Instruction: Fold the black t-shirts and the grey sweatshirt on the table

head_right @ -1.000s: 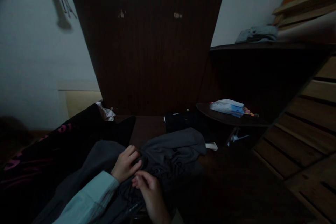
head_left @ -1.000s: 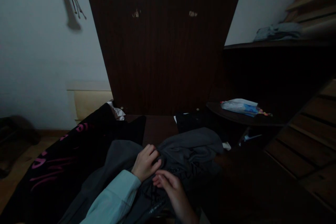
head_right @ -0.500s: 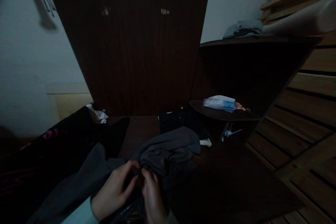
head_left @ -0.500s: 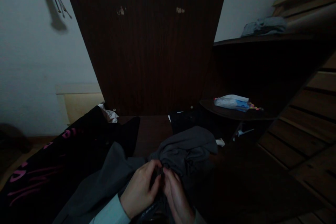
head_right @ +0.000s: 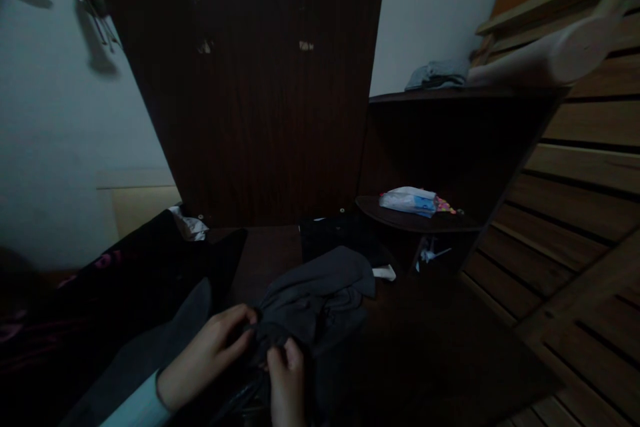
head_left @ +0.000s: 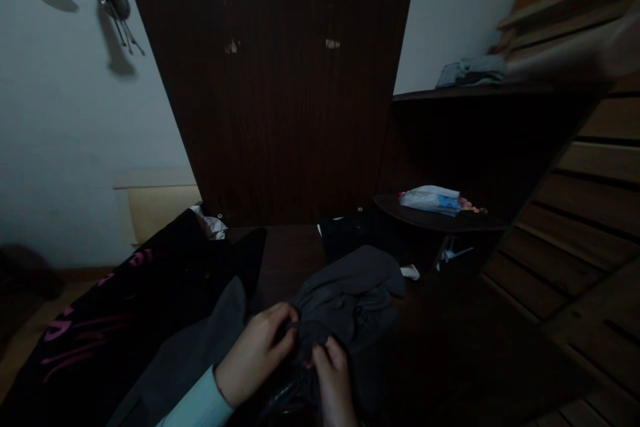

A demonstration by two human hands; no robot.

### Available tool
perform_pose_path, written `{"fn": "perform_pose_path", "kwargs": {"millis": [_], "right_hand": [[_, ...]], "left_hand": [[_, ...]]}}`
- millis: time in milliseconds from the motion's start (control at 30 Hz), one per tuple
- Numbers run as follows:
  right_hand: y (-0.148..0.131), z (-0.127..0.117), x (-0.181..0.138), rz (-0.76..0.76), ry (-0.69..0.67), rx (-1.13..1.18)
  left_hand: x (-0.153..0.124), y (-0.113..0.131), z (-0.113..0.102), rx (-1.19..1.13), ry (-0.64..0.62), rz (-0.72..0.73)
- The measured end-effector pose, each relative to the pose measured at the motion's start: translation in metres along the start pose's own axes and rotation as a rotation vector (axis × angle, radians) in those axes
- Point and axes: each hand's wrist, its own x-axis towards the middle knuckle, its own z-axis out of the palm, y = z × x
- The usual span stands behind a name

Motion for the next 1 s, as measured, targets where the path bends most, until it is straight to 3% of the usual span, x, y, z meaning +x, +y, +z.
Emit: {"fn": "perform_pose_path", "kwargs": {"millis": [133, 233, 467, 667, 833, 1000], "right_hand": [[-0.015, -0.037, -0.015, -0.032, 0.081, -0.103], [-0.044, -0.067, -0.019, -0.073, 0.188, -0.159], [-0.158, -0.111, -0.03, -0.279, 0.128, -0.047], [-0.224, -0.117, -0.039, -0.324, -0.021, -0.325], [-0.279, -0.12, -0.04, -0.7, 0.012, -0.742], [-0.333, -0.113, -0.05, -1.138, 0.206, -1.156]], "left_hand": [[-0.015, 0.013, -0.028, 0.098, 0.037, -0.041], [-0.031, 0.021, -0.055, 0.166, 0.121, -0.09], [-0.077, 0.039, -0.116, 0.262, 0.403, -0.116], [-0.1, 0.057, -0.146, 0.404, 0.548, -0.102], [-0.116, 0.075, -0.165, 0.592, 0.763, -0.056], [-0.128, 0.1, -0.191, 0.697, 1.013, -0.097]]}}
